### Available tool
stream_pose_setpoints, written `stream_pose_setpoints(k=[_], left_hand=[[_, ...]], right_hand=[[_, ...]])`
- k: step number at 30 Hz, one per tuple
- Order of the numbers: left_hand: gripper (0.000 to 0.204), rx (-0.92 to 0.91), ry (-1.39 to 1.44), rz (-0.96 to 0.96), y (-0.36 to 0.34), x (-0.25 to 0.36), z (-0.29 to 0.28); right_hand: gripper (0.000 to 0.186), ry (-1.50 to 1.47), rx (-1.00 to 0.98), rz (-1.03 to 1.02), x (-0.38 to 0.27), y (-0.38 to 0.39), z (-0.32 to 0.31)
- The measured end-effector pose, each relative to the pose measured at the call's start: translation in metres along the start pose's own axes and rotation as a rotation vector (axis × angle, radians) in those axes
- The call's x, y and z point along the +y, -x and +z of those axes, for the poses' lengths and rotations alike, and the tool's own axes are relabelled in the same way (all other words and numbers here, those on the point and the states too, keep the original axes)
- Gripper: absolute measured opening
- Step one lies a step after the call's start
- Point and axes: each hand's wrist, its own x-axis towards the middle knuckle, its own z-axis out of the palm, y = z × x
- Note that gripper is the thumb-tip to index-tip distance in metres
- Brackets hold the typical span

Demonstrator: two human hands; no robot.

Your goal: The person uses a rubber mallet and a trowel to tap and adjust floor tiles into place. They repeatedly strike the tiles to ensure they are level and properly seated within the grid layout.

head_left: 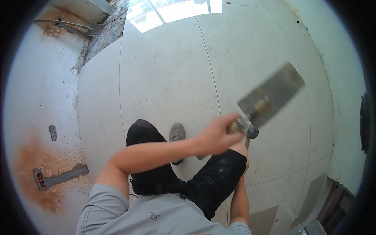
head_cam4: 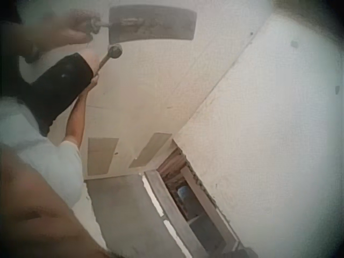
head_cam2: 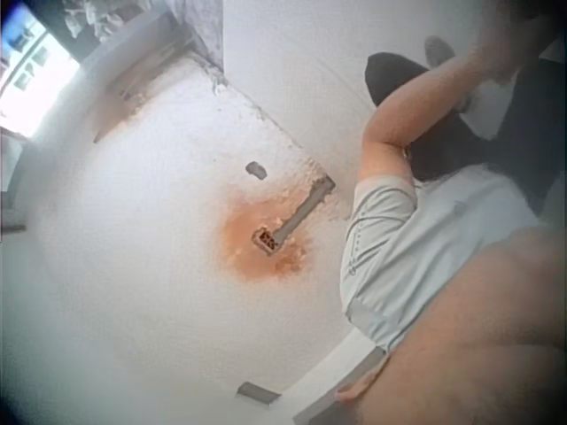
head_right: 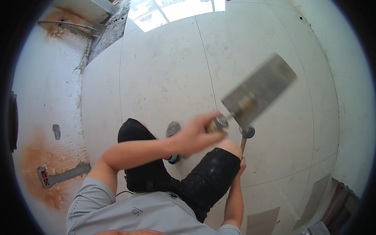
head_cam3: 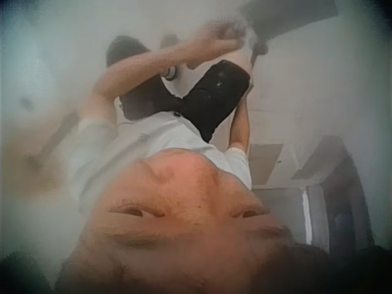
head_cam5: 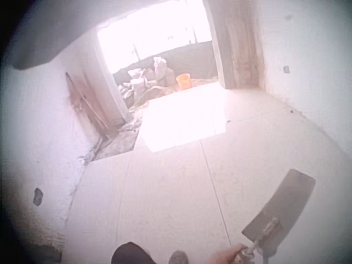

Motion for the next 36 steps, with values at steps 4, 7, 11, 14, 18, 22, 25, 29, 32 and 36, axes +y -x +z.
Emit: stream_pose_setpoints(k=[4, 7, 11, 14, 18, 22, 25, 29, 32, 36], left_hand=[[0.025, -0.173, -0.042, 0.133, -0.012, -0.013, -0.010], [0.028, -0.289, -0.121, 0.128, -0.040, -0.013, -0.024], [0.031, -0.292, -0.204, 0.256, -0.097, -0.041, -0.029], [0.032, -0.311, -0.176, 0.252, -0.138, -0.055, -0.033], [0.024, -0.371, -0.201, 0.109, -0.164, -0.066, -0.029], [0.019, -0.432, -0.143, 0.110, -0.175, -0.088, -0.039], [0.019, -0.447, -0.150, 0.127, -0.187, -0.096, -0.033], [0.020, -0.444, -0.202, 0.059, -0.207, -0.122, -0.021], [0.020, -0.474, -0.260, -0.023, -0.215, -0.140, -0.021], [0.016, -0.491, -0.341, -0.055, -0.217, -0.143, 0.000]], right_hand=[[0.035, 0.098, -0.034, -0.054, -0.057, -0.063, 0.010], [0.034, 0.150, -0.042, -0.063, -0.087, -0.102, -0.005], [0.034, 0.223, -0.003, -0.021, -0.060, -0.106, -0.035], [0.035, 0.222, 0.036, 0.202, -0.002, -0.088, -0.052], [0.030, -0.286, 0.069, 0.312, -0.037, -0.041, 0.003], [0.031, -0.067, 0.269, 0.513, -0.060, 0.022, 0.019], [0.032, 0.169, 0.393, 0.627, -0.060, 0.045, 0.014], [0.034, 0.113, 0.479, 0.743, -0.054, 0.043, -0.006], [0.033, -0.133, 0.519, 0.827, -0.053, 0.042, -0.017], [0.031, -0.238, 0.577, 0.784, -0.026, 0.037, -0.012]])
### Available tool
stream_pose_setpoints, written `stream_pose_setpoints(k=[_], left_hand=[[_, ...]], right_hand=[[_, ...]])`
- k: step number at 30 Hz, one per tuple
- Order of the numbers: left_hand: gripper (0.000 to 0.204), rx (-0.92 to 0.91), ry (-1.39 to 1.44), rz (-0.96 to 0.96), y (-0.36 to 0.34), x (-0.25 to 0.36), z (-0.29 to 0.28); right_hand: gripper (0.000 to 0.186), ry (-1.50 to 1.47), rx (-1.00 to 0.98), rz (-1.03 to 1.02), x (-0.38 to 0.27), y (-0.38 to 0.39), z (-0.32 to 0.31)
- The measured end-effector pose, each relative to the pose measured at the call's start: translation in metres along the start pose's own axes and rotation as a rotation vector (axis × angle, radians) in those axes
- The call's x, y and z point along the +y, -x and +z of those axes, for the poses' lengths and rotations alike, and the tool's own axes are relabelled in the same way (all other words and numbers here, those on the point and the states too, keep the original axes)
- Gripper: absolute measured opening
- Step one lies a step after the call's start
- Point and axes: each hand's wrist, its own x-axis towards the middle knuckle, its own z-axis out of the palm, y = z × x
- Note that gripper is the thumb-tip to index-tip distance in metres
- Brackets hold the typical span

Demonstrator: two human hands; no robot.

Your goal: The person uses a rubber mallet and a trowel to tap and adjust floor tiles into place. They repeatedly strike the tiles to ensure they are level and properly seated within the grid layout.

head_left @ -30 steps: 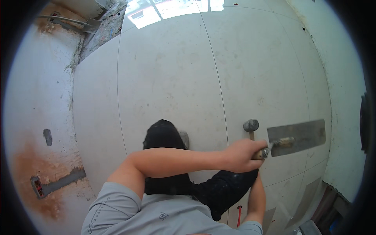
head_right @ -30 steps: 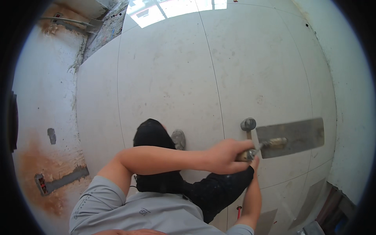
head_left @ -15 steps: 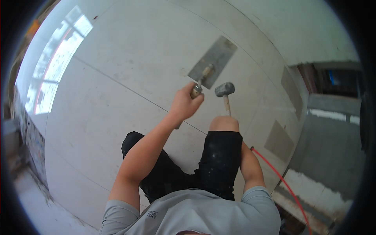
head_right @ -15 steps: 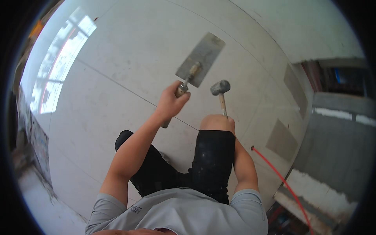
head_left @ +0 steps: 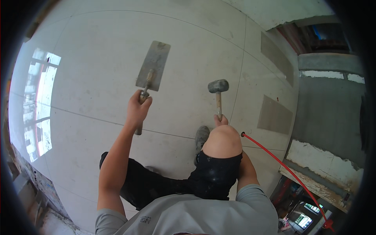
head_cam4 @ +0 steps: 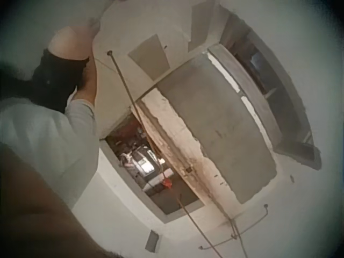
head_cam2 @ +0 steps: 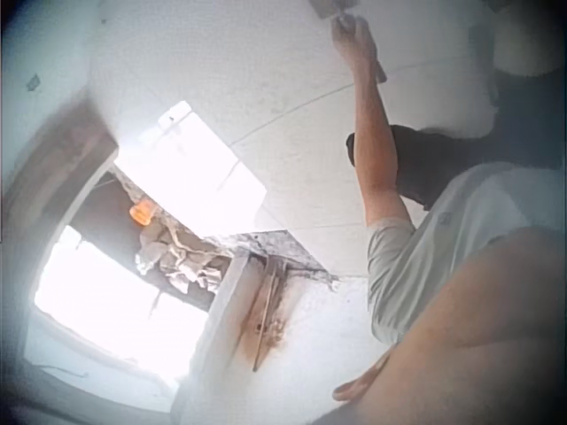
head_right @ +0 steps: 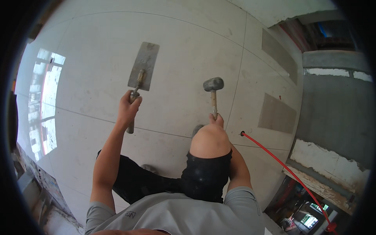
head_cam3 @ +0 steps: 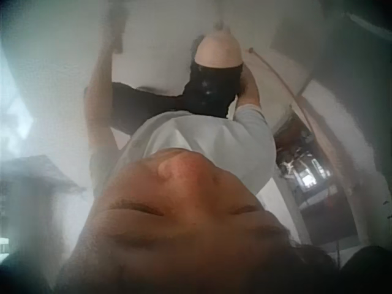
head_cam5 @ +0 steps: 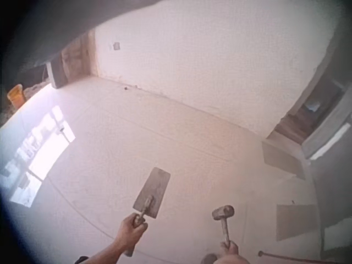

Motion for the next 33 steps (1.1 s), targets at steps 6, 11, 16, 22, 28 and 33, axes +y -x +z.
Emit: stream_pose_setpoints(k=[6, 11, 16, 22, 28, 33], left_hand=[[0.015, -0.018, -0.079, -0.121, -0.010, -0.012, 0.025], [0.015, 0.147, -0.052, -0.246, 0.004, -0.012, 0.030], [0.015, 0.203, -0.074, -0.240, -0.018, 0.095, 0.022], [0.013, 0.283, 0.052, -0.181, -0.038, 0.228, 0.026], [0.022, -0.002, 0.136, -0.172, -0.045, 0.253, 0.045], [0.031, -0.324, 0.091, 0.193, -0.094, 0.245, 0.042]], right_hand=[[0.030, 0.060, -0.098, -0.102, 0.039, -0.097, 0.024], [0.031, 0.016, -0.241, -0.166, 0.003, -0.134, 0.054], [0.028, 0.077, -0.120, -0.225, 0.037, -0.166, 0.081], [0.027, 0.182, -0.066, -0.276, 0.041, -0.156, 0.072], [0.034, 0.189, -0.290, -0.138, -0.015, -0.139, 0.052], [0.035, 0.146, -0.245, -0.097, -0.026, -0.141, 0.043]])
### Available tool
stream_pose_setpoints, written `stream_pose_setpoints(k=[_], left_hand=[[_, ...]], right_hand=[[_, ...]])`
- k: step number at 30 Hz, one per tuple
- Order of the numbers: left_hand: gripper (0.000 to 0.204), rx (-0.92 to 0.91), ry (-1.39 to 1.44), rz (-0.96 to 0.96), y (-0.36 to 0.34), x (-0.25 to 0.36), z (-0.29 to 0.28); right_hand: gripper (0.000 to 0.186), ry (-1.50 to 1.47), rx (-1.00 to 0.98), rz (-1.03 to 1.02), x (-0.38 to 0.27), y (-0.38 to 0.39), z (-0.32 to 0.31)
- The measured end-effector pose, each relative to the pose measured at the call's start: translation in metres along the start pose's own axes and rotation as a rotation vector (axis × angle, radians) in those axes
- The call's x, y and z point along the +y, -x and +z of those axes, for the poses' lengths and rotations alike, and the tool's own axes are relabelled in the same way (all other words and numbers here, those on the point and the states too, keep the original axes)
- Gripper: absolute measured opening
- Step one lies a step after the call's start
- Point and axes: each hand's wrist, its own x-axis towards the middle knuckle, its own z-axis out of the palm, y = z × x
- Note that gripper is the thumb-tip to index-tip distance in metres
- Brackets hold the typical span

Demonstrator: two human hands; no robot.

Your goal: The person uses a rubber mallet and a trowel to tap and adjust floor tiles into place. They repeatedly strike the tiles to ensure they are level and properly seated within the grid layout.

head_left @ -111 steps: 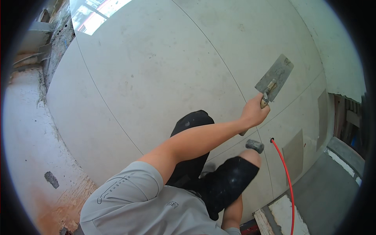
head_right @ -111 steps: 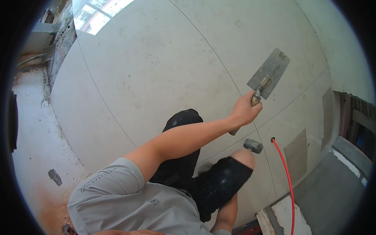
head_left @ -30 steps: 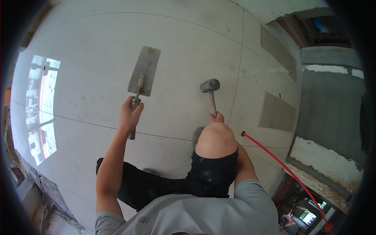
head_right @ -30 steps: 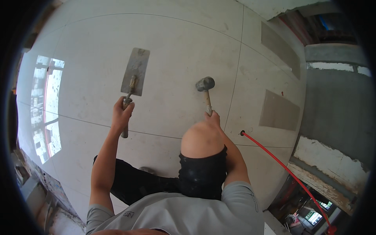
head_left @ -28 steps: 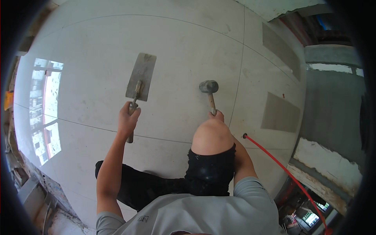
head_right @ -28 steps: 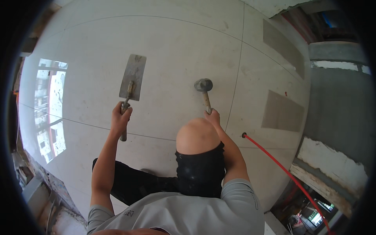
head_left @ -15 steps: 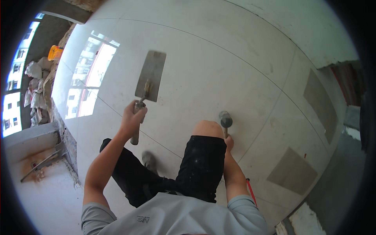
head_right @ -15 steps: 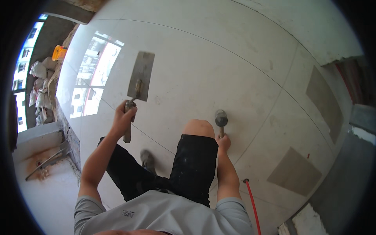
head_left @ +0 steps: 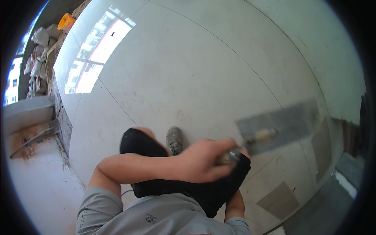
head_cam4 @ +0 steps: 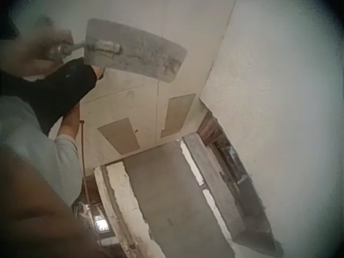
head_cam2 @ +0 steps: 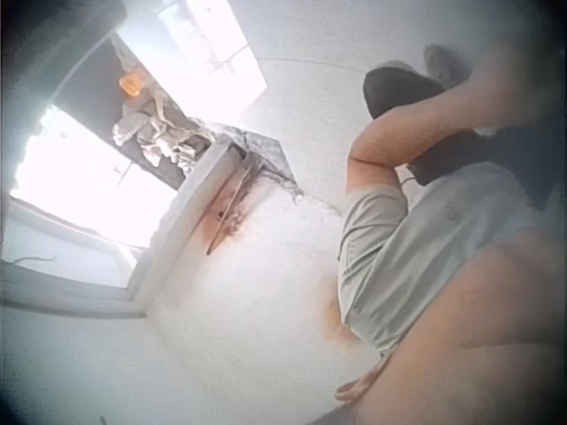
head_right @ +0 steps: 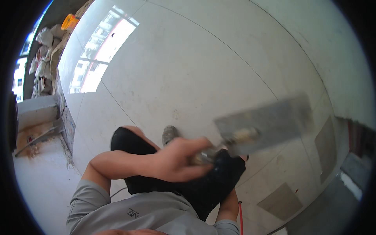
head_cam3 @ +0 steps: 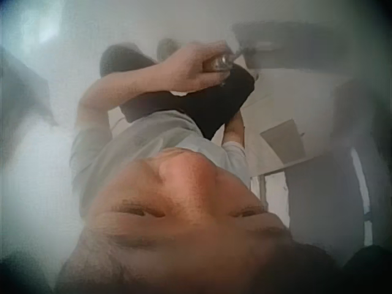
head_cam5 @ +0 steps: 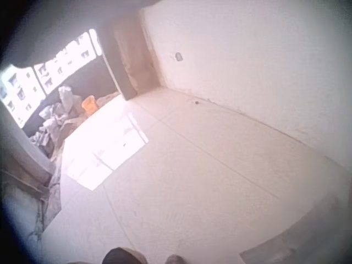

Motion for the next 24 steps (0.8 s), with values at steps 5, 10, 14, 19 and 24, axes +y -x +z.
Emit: stream_pose_setpoints(k=[5, 10, 14, 19, 24], left_hand=[[0.029, -0.082, -0.099, 0.226, -0.068, -0.021, -0.041], [0.029, 0.064, -0.126, 0.172, -0.121, -0.065, -0.070], [0.034, 0.141, -0.111, 0.065, -0.161, -0.095, -0.097], [0.025, 0.338, -0.001, 0.016, -0.209, -0.116, -0.153], [0.021, 0.494, 0.118, -0.058, -0.228, -0.124, -0.163]], right_hand=[[0.036, -0.009, 0.066, -0.015, -0.063, -0.023, -0.027], [0.037, 0.024, 0.124, -0.008, -0.131, -0.043, -0.085], [0.038, 0.025, 0.179, 0.005, -0.177, -0.053, -0.133], [0.038, 0.007, 0.191, 0.070, -0.201, -0.060, -0.136], [0.039, -0.014, 0.115, 0.108, -0.195, -0.084, -0.123]])
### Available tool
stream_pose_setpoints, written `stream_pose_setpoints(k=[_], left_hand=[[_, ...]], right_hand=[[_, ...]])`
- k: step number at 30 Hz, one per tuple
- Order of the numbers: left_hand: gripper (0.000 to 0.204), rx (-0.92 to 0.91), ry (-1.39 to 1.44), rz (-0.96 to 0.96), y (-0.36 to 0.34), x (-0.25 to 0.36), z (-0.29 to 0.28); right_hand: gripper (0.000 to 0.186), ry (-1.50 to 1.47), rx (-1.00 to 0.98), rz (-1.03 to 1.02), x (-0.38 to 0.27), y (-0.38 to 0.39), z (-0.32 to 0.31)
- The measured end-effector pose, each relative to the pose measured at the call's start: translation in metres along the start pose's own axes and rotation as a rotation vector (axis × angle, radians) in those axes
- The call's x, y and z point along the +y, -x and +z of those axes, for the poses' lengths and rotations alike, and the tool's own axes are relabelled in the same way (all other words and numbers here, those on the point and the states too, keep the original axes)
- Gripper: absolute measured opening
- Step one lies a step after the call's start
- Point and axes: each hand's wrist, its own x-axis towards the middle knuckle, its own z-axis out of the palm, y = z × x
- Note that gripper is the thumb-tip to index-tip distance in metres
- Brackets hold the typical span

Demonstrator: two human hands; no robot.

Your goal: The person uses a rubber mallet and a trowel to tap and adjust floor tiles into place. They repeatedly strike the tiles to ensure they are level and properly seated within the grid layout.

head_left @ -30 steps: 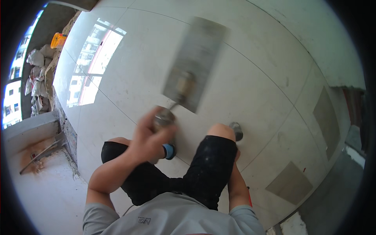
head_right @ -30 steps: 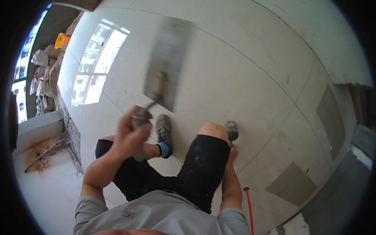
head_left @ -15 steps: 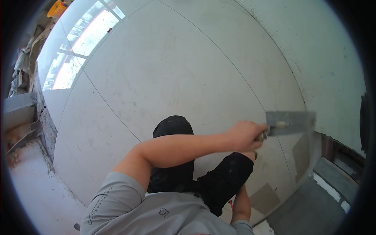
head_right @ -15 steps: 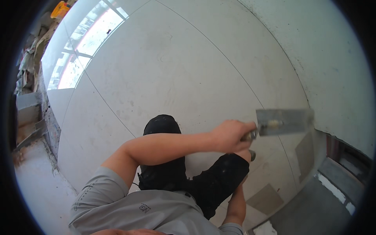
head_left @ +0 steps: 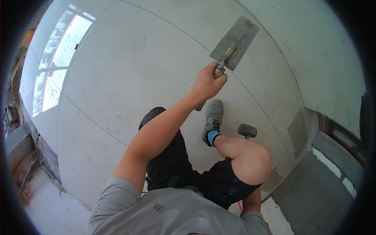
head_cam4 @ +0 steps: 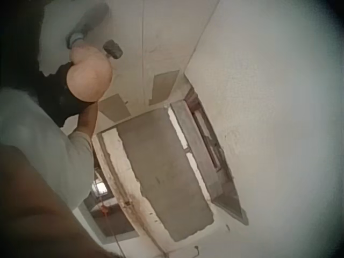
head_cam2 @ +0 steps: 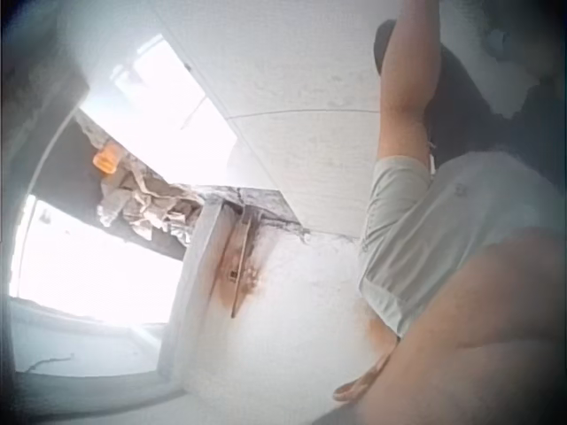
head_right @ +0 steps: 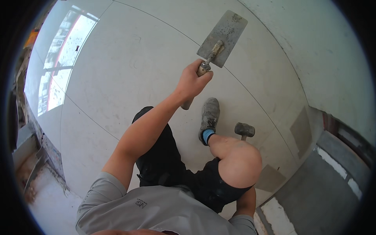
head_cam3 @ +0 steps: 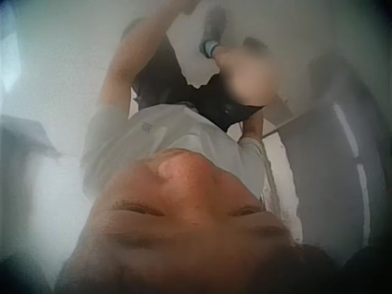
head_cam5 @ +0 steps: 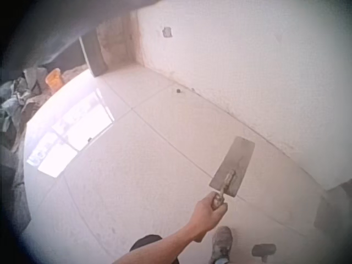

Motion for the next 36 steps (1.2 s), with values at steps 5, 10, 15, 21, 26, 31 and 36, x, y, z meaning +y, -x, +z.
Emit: stream_pose_setpoints(k=[5, 10, 15, 21, 26, 31, 36], left_hand=[[0.015, 0.061, -0.032, -0.072, -0.038, -0.009, -0.058], [0.009, 0.445, -0.107, -0.120, -0.017, -0.010, -0.165], [0.018, 0.790, -0.203, -0.250, 0.049, 0.025, -0.213], [0.018, 0.937, 0.154, -0.195, 0.056, 0.080, -0.205], [0.026, 1.066, 0.125, -0.212, 0.103, 0.113, -0.212], [0.025, 1.062, 0.025, -0.258, 0.110, 0.115, -0.212], [0.018, 0.904, -0.425, -0.313, 0.085, 0.140, -0.235]], right_hand=[[0.040, 0.065, -0.107, -0.064, -0.040, -0.066, 0.020], [0.045, 0.330, -0.397, -0.250, -0.152, -0.170, 0.044], [0.048, 0.687, -0.530, -0.662, -0.354, -0.185, 0.128], [0.050, 0.620, -0.490, -0.990, -0.574, -0.176, 0.234], [0.054, 0.423, -0.484, -0.937, -0.538, -0.222, 0.189], [0.052, 0.418, -0.437, -0.741, -0.392, -0.295, 0.112], [0.043, 0.560, -0.400, -0.608, -0.298, -0.277, 0.058]])
